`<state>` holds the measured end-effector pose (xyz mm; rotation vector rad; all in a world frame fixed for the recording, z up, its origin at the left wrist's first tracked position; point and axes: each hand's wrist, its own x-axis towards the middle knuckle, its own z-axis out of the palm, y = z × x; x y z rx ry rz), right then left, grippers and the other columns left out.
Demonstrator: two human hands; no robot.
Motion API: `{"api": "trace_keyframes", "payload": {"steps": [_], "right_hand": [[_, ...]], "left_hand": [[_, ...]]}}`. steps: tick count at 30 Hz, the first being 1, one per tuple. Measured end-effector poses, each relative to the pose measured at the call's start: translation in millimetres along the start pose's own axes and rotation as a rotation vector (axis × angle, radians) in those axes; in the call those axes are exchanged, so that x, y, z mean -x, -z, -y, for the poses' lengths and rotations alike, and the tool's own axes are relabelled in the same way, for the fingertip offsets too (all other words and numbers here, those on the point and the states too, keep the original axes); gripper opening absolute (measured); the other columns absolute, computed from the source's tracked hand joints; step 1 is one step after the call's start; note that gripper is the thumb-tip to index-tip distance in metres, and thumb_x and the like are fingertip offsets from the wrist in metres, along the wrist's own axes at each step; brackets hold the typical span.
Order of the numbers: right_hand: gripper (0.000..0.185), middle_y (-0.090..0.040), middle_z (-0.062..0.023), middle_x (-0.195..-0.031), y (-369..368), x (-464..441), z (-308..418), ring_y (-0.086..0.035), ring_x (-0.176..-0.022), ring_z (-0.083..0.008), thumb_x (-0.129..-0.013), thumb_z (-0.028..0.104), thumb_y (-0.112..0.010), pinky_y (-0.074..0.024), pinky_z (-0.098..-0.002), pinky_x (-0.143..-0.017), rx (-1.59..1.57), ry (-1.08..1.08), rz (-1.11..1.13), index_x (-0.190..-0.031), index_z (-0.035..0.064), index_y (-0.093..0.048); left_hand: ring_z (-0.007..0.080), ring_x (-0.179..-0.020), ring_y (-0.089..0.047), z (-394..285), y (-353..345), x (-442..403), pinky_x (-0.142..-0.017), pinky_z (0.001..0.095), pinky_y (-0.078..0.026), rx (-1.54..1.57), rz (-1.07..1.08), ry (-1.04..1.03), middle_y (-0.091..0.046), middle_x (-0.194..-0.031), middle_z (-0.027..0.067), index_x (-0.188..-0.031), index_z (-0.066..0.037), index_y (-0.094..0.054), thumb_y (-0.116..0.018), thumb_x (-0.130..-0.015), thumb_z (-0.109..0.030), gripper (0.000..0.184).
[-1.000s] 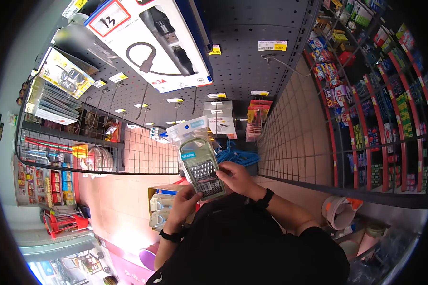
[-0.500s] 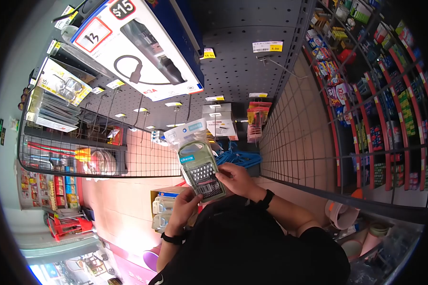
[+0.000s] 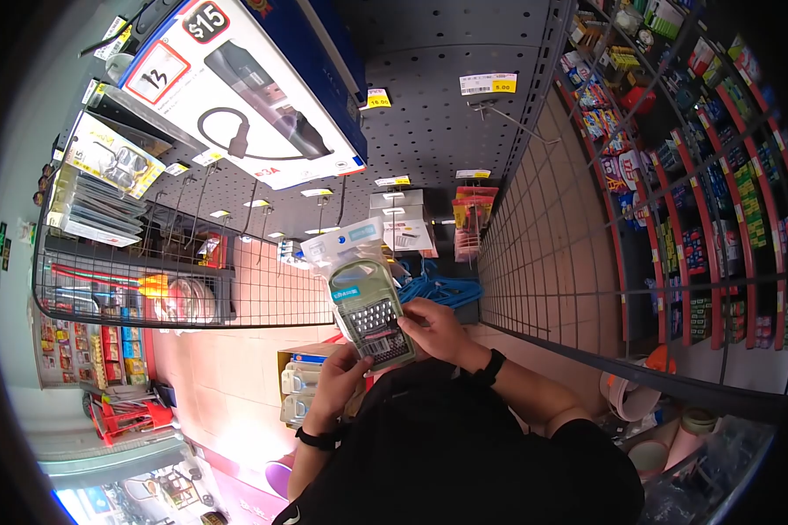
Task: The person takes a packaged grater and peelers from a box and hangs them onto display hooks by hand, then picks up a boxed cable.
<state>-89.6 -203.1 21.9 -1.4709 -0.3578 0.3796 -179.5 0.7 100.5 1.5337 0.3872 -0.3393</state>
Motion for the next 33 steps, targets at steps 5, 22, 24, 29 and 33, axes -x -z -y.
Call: {"api": "trace_keyframes", "payload": {"steps": [5,22,24,29,33], "right_hand": [[0.019,-0.067,-0.0075,-0.099,0,0,3,-0.068,-0.094,-0.0144,-0.097,0.01,-0.064,-0.0543,-0.029,-0.082,0.032,0.017,-0.001,-0.111,-0.004,-0.066],[0.017,-0.067,-0.0091,-0.094,-8,0,-1,-0.064,-0.085,-0.0153,-0.097,0.013,-0.066,-0.0504,-0.0296,-0.075,-0.043,0.008,0.01,-0.104,-0.0032,-0.067],[0.016,-0.067,-0.0068,-0.093,-9,1,-6,-0.062,-0.085,-0.013,-0.097,0.012,-0.065,-0.0492,-0.0282,-0.075,-0.058,-0.023,0.023,-0.105,-0.0026,-0.067],[0.017,-0.063,-0.003,-0.102,-13,0,-1,-0.059,-0.097,-0.0087,-0.102,0.008,-0.056,-0.0474,-0.0262,-0.086,-0.05,-0.11,0.104,-0.112,-0.0035,-0.064],[0.015,-0.063,-0.0023,-0.091,-34,-5,2,-0.057,-0.084,-0.0083,-0.099,0.01,-0.062,-0.0473,-0.026,-0.075,-0.141,-0.098,0.006,-0.104,-0.003,-0.065]], "left_hand": [[0.008,-0.094,-0.062,3,2,0,-0.084,0.0243,-0.049,0.0,-0.006,-0.009,-0.07,-0.105,0.0031,-0.12,0.001,-0.064,-0.064,-0.097,-0.004,0.023],[0.0071,-0.096,-0.059,11,11,13,-0.086,0.025,-0.049,-0.008,-0.005,0.034,-0.068,-0.105,0.0016,-0.118,0.001,-0.064,-0.064,-0.098,-0.009,0.022],[0.0078,-0.098,-0.059,9,11,17,-0.088,0.0259,-0.049,0.061,-0.009,0.055,-0.068,-0.108,0.0026,-0.119,0.001,-0.064,-0.064,-0.099,-0.01,0.023],[0.0071,-0.098,-0.059,-6,22,22,-0.088,0.025,-0.049,-0.035,0.033,0.066,-0.068,-0.107,0.0026,-0.119,0.002,-0.063,-0.064,-0.099,-0.011,0.024],[0.0064,-0.098,-0.059,5,39,23,-0.088,0.0248,-0.049,0.129,0.025,0.027,-0.068,-0.108,0.0024,-0.121,0.002,-0.063,-0.064,-0.099,-0.012,0.027]]}}
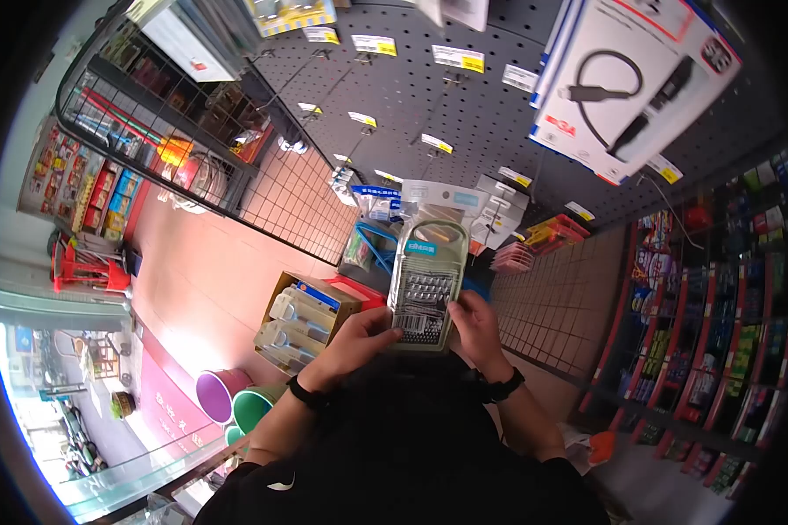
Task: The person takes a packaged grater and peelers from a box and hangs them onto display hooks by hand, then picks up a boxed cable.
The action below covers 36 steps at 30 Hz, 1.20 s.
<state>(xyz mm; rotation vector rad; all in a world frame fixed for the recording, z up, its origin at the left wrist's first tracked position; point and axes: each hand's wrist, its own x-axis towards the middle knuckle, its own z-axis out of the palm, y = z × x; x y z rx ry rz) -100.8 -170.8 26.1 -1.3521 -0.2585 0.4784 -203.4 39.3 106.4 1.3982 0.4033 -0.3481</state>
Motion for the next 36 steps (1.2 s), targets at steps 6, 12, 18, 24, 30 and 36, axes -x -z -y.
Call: {"api": "trace_keyframes", "payload": {"steps": [6,12,18,24,30,36], "right_hand": [[0.013,-0.062,-0.0017,-0.092,-33,-8,8,-0.056,-0.085,-0.0075,-0.099,0.009,-0.062,-0.0459,-0.0246,-0.075,0.121,-0.002,0.02,-0.103,-0.0029,-0.065],[0.012,-0.061,-0.0009,-0.091,-73,-19,5,-0.054,-0.084,-0.0064,-0.098,0.008,-0.063,-0.045,-0.024,-0.075,0.209,-0.002,0.064,-0.102,-0.0026,-0.064],[0.011,-0.059,0.0018,-0.088,-115,-24,5,-0.052,-0.08,-0.0049,-0.098,0.008,-0.063,-0.044,-0.0237,-0.071,0.173,-0.08,0.053,-0.103,-0.0017,-0.064],[0.01,-0.058,0.0045,-0.082,-137,-21,2,-0.051,-0.076,-0.0028,-0.098,0.009,-0.064,-0.0416,-0.0213,-0.067,0.309,-0.178,0.064,-0.102,-0.0003,-0.065],[0.017,-0.06,0.0033,-0.081,-155,-10,-10,-0.052,-0.075,-0.0031,-0.098,0.014,-0.067,-0.0433,-0.0219,-0.066,0.444,-0.25,0.054,-0.104,-0.0009,-0.066],[0.017,-0.06,0.0027,-0.081,-172,-5,-8,-0.052,-0.077,-0.0028,-0.098,0.014,-0.066,-0.043,-0.0215,-0.066,0.463,-0.278,0.05,-0.104,-0.0026,-0.066]], "left_hand": [[0.0035,-0.089,-0.057,9,37,6,-0.079,0.0233,-0.048,0.06,0.006,-0.088,-0.065,-0.097,-0.0028,-0.115,0.001,-0.063,-0.066,-0.098,-0.013,0.022],[0.002,-0.078,-0.051,28,83,13,-0.068,0.0232,-0.043,0.045,-0.027,-0.103,-0.059,-0.083,-0.0051,-0.103,-0.001,-0.064,-0.067,-0.097,-0.015,0.015],[0.0026,-0.074,-0.047,46,121,17,-0.063,0.0247,-0.038,0.1,-0.042,-0.132,-0.054,-0.079,-0.0053,-0.094,-0.002,-0.062,-0.069,-0.096,-0.017,0.016],[0.0051,-0.084,-0.058,53,145,27,-0.074,0.0249,-0.047,0.117,0.001,-0.079,-0.066,-0.09,-0.0013,-0.108,0.0,-0.067,-0.068,-0.097,-0.015,0.019],[0.0071,-0.095,-0.062,78,160,34,-0.085,0.0253,-0.05,0.258,0.061,0.022,-0.071,-0.105,0.0014,-0.123,-0.001,-0.065,-0.067,-0.097,-0.014,0.029],[0.0065,-0.096,-0.061,85,170,41,-0.086,0.0253,-0.05,0.284,0.064,0.107,-0.07,-0.106,0.0015,-0.122,-0.001,-0.065,-0.067,-0.097,-0.014,0.028]]}}
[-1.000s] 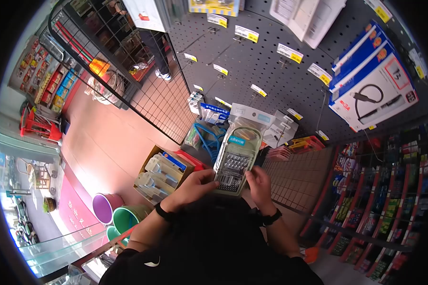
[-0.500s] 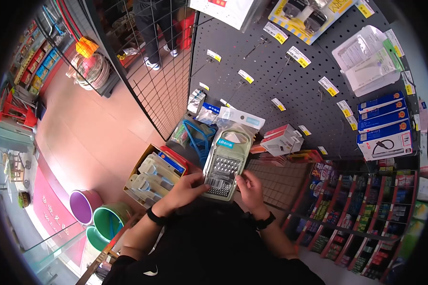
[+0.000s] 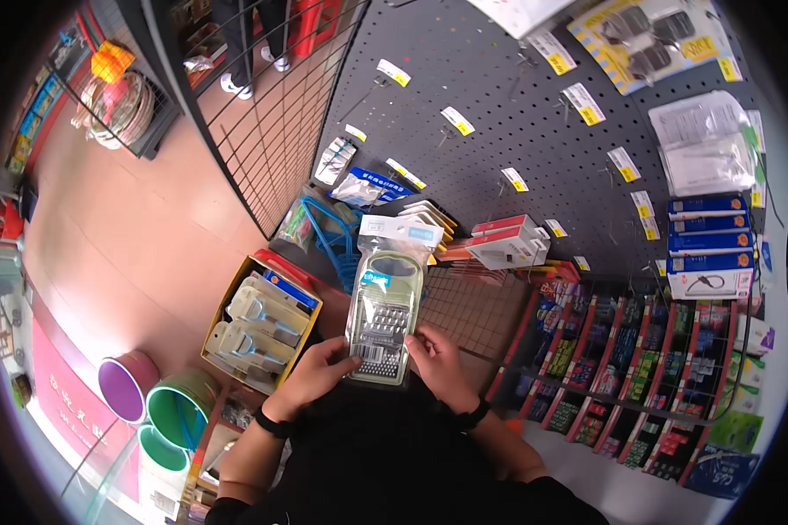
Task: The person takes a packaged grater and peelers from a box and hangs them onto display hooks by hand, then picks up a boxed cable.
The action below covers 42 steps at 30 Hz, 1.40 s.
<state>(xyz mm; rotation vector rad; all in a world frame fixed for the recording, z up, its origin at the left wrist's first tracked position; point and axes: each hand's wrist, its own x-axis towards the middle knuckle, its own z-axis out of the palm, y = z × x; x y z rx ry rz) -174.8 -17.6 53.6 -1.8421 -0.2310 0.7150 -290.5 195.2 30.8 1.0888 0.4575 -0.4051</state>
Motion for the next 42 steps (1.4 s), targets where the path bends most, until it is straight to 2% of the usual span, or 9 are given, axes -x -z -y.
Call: {"api": "trace_keyframes", "payload": {"steps": [15,17,21,27,29,34,39,41,42], "right_hand": [[0.018,-0.052,0.0059,-0.079,-22,18,-28,-0.045,-0.072,-0.001,-0.102,0.02,-0.062,-0.0373,-0.0207,-0.061,0.116,-0.247,0.055,-0.093,0.0047,-0.06],[0.021,-0.06,0.003,-0.09,-27,19,-29,-0.053,-0.08,-0.0031,-0.104,0.015,-0.057,-0.0437,-0.0213,-0.07,0.106,-0.267,0.071,-0.114,-0.0019,-0.063],[0.022,-0.063,0.0011,-0.093,-35,11,-23,-0.056,-0.082,-0.0045,-0.104,0.016,-0.057,-0.0467,-0.0226,-0.073,0.079,-0.237,0.103,-0.115,-0.0022,-0.062],[0.022,-0.067,-0.0051,-0.105,-45,-29,25,-0.062,-0.085,-0.0089,-0.104,0.013,-0.056,-0.0527,-0.0257,-0.076,0.02,0.034,0.155,-0.119,-0.0034,-0.059],[0.022,-0.067,-0.0073,-0.106,-50,-42,65,-0.064,-0.084,-0.0106,-0.104,0.011,-0.056,-0.0539,-0.026,-0.072,-0.005,0.159,0.135,-0.119,-0.0041,-0.058],[0.023,-0.067,-0.008,-0.095,-55,-70,128,-0.063,-0.07,-0.0117,-0.104,0.013,-0.055,-0.0534,-0.0245,-0.065,-0.01,0.376,0.078,-0.118,-0.0054,-0.059],[0.024,-0.068,-0.0069,-0.099,-51,-89,158,-0.063,-0.074,-0.0094,-0.103,0.014,-0.06,-0.0516,-0.0228,-0.063,-0.058,0.433,0.093,-0.12,-0.0032,-0.059],[0.025,-0.068,-0.0065,-0.097,-51,-96,166,-0.062,-0.073,-0.0085,-0.103,0.015,-0.06,-0.0511,-0.0225,-0.062,-0.057,0.447,0.072,-0.119,-0.0037,-0.06],[0.025,-0.069,-0.0064,-0.097,-49,-100,168,-0.062,-0.073,-0.0083,-0.103,0.015,-0.06,-0.051,-0.0224,-0.061,-0.055,0.451,0.058,-0.118,-0.004,-0.061]], "left_hand": [[0.0042,-0.071,-0.051,72,13,9,-0.065,0.0249,-0.044,0.128,-0.047,-0.064,-0.059,-0.077,-0.0031,-0.114,-0.003,-0.068,-0.067,-0.095,-0.015,0.023],[0.0043,-0.071,-0.051,77,17,14,-0.064,0.025,-0.044,0.185,-0.058,-0.078,-0.059,-0.077,-0.003,-0.113,-0.003,-0.067,-0.067,-0.095,-0.015,0.021],[0.0048,-0.07,-0.05,68,26,18,-0.064,0.0255,-0.043,0.001,-0.121,-0.082,-0.058,-0.076,-0.0028,-0.11,-0.003,-0.066,-0.067,-0.095,-0.014,0.018],[0.0075,-0.073,-0.051,14,37,12,-0.066,0.0266,-0.044,-0.015,-0.346,-0.412,-0.058,-0.081,0.0001,-0.114,-0.003,-0.064,-0.066,-0.096,-0.011,0.02],[0.0083,-0.078,-0.055,-40,41,23,-0.07,0.027,-0.047,-0.061,-0.319,-0.337,-0.061,-0.085,0.0024,-0.121,-0.002,-0.062,-0.063,-0.097,-0.008,0.025],[0.0091,-0.088,-0.058,-91,43,10,-0.08,0.0278,-0.05,-0.097,-0.387,-0.75,-0.067,-0.098,0.0071,-0.133,0.0,-0.053,-0.057,-0.099,-0.006,0.035],[0.008,-0.083,-0.055,-126,42,6,-0.075,0.0272,-0.049,-0.035,-0.407,-0.775,-0.065,-0.097,0.0052,-0.133,0.0,-0.054,-0.059,-0.099,-0.007,0.035],[0.0075,-0.1,-0.055,-138,46,5,-0.088,0.0262,-0.047,-0.089,-0.377,-0.706,-0.061,-0.107,0.003,-0.133,0.002,-0.053,-0.058,-0.1,-0.005,0.035],[0.0076,-0.077,-0.052,-140,45,-4,-0.068,0.0266,-0.046,-0.069,-0.417,-0.824,-0.059,-0.087,0.0024,-0.133,0.001,-0.054,-0.06,-0.099,-0.011,0.036]]}}
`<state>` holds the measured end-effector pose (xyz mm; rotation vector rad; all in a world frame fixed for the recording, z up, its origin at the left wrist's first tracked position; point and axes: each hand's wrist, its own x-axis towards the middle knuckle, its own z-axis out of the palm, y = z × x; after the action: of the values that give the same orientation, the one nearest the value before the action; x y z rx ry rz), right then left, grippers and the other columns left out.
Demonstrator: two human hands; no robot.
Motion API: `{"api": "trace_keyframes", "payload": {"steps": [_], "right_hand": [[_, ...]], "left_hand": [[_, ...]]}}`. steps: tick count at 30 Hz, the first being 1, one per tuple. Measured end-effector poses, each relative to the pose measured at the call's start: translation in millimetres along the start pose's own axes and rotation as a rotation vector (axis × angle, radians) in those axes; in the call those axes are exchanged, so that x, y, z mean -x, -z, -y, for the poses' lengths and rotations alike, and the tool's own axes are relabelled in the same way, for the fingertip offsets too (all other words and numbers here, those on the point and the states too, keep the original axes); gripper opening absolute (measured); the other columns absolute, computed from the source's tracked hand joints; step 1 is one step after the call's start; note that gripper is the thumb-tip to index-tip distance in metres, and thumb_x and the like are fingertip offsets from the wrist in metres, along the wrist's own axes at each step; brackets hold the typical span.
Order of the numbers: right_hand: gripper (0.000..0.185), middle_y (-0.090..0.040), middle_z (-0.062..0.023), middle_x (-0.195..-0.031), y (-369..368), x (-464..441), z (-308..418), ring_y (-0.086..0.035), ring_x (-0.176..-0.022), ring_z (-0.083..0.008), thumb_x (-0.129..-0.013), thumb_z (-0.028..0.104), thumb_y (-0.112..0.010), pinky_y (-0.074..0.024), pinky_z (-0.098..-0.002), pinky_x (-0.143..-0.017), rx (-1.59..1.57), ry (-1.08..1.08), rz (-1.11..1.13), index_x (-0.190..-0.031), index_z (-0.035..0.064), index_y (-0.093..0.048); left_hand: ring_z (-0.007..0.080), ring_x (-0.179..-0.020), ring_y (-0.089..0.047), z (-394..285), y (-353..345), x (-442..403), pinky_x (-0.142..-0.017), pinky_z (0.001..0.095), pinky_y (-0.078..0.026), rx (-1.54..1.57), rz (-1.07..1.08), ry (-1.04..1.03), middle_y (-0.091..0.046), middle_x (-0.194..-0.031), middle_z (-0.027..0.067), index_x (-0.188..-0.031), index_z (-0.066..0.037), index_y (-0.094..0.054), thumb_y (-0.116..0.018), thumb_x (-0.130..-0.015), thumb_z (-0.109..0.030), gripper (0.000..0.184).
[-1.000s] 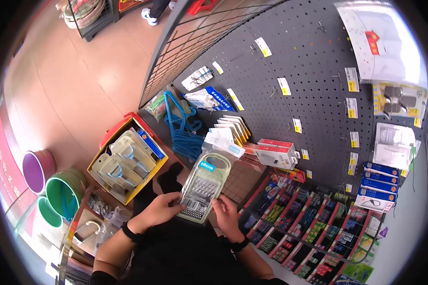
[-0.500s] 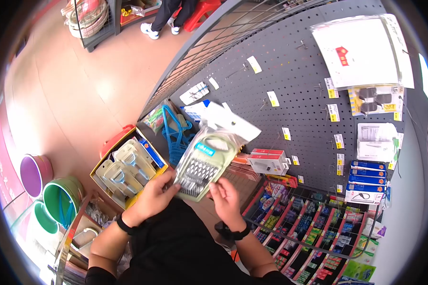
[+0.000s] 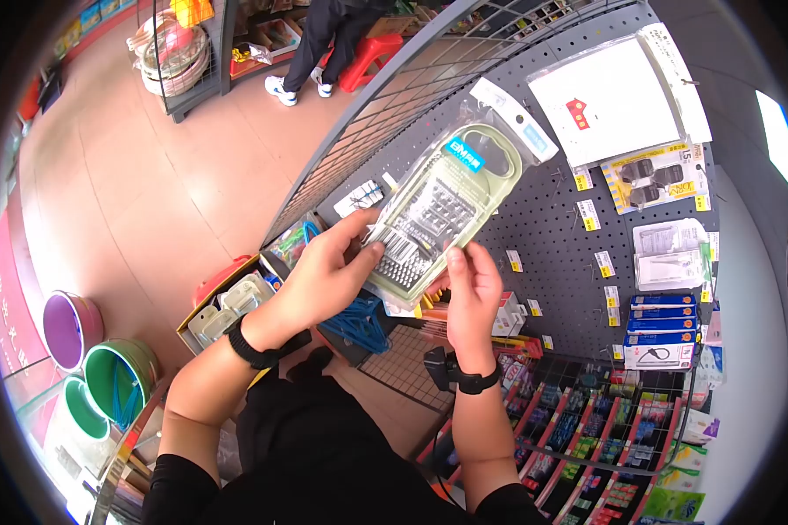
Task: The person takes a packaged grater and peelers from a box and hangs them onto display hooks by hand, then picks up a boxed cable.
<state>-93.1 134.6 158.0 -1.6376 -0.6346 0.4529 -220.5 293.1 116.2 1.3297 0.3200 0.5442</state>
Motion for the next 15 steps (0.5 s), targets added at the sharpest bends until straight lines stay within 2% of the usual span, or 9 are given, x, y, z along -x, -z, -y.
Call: {"api": "trace_keyframes", "payload": {"steps": [3,4,5,11,15], "right_hand": [[0.024,-0.069,-0.0059,-0.096,-1,-10,1,-0.061,-0.072,-0.0076,-0.103,0.015,-0.059,-0.0508,-0.0224,-0.06,-0.031,0.0,-0.033,-0.117,-0.0046,-0.062],[0.024,-0.069,-0.0058,-0.095,-2,-12,3,-0.061,-0.072,-0.0074,-0.103,0.015,-0.059,-0.0508,-0.0223,-0.06,-0.035,-0.012,-0.043,-0.117,-0.0045,-0.062],[0.025,-0.069,-0.0056,-0.095,-1,-14,4,-0.061,-0.072,-0.0073,-0.103,0.015,-0.059,-0.0508,-0.0223,-0.06,-0.038,-0.025,-0.053,-0.117,-0.0043,-0.062],[0.025,-0.07,-0.0057,-0.096,-1,-19,1,-0.062,-0.073,-0.007,-0.102,0.017,-0.06,-0.0508,-0.0219,-0.058,-0.011,-0.073,-0.047,-0.116,-0.0042,-0.062],[0.025,-0.07,-0.0057,-0.096,-1,-23,-4,-0.063,-0.073,-0.007,-0.102,0.017,-0.06,-0.0509,-0.0218,-0.058,-0.027,-0.076,-0.054,-0.116,-0.0038,-0.063]], "left_hand": [[0.0057,-0.082,-0.056,-10,2,-7,-0.068,0.0233,-0.048,-0.006,0.075,0.102,-0.062,-0.096,0.0003,-0.134,0.0,-0.053,-0.058,-0.1,-0.011,0.036],[0.0057,-0.077,-0.056,-14,4,-10,-0.061,0.0234,-0.046,-0.092,0.084,0.11,-0.062,-0.093,0.0003,-0.134,-0.001,-0.053,-0.057,-0.1,-0.013,0.036],[0.0057,-0.077,-0.056,-14,5,-12,-0.061,0.0234,-0.046,-0.092,0.082,0.106,-0.062,-0.093,0.0003,-0.134,-0.001,-0.053,-0.057,-0.1,-0.013,0.036],[0.0067,-0.081,-0.055,4,4,-17,-0.07,0.0247,-0.047,-0.1,0.074,0.065,-0.061,-0.091,0.0005,-0.134,0.0,-0.053,-0.058,-0.1,-0.013,0.037],[0.0077,-0.082,-0.055,8,3,-23,-0.074,0.0252,-0.048,-0.102,0.077,0.121,-0.061,-0.092,0.001,-0.135,0.0,-0.053,-0.059,-0.099,-0.013,0.038]]}}
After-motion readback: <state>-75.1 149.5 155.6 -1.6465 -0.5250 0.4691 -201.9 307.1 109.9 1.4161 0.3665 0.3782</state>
